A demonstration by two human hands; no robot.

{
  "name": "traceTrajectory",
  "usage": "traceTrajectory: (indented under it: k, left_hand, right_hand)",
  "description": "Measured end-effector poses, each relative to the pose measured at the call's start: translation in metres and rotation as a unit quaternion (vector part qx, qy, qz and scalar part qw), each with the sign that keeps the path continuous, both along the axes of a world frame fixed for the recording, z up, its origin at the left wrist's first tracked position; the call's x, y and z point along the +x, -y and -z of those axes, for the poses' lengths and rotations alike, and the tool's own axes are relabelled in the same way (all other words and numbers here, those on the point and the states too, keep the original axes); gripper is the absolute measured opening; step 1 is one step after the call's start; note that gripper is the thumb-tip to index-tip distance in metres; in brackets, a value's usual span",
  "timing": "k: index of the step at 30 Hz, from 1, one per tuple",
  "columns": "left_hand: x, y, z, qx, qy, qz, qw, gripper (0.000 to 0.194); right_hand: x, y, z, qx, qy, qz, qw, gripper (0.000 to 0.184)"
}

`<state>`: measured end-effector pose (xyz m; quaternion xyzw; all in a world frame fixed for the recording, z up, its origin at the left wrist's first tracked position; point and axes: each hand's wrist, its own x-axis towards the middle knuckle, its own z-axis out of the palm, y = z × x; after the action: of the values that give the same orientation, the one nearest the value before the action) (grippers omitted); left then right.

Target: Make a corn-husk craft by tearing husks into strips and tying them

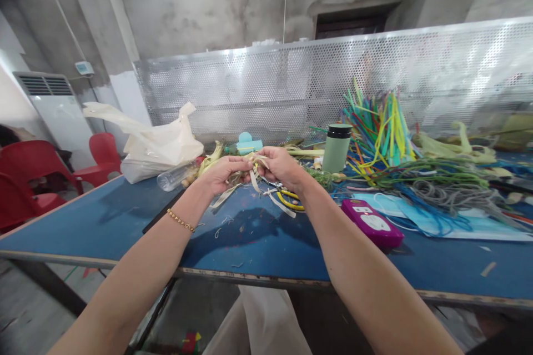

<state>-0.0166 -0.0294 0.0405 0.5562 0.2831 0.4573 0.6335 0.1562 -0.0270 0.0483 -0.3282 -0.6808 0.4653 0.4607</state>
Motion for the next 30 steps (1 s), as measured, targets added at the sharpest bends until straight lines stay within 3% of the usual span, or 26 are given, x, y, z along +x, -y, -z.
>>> traceTrajectory:
  k: [8, 16, 19, 24, 30]
  left_hand:
    - [0.002, -0.003, 0.000, 0.045, 0.050, -0.084, 0.994, 0.013]
    - [0.010, -0.004, 0.002, 0.137, 0.032, -0.185, 0.973, 0.007]
    - [0.009, -0.005, 0.002, 0.142, 0.022, -0.204, 0.968, 0.005]
    - [0.008, -0.003, 0.002, 0.139, 0.009, -0.204, 0.969, 0.004]
    - [0.009, 0.001, 0.003, 0.150, -0.021, -0.200, 0.968, 0.003]
  right_hand:
    - [-0.003, 0.002, -0.001, 0.015, -0.005, 0.030, 0.999, 0.028]
    - [-0.003, 0.004, -0.003, 0.017, -0.002, 0.030, 0.999, 0.028]
    - [-0.002, 0.004, -0.004, 0.066, 0.028, 0.062, 0.996, 0.032]
    - [-0.001, -0.003, 0.000, 0.219, 0.111, 0.103, 0.964, 0.037]
    - [-0.001, -0.009, 0.006, 0.225, 0.102, 0.128, 0.960, 0.035]
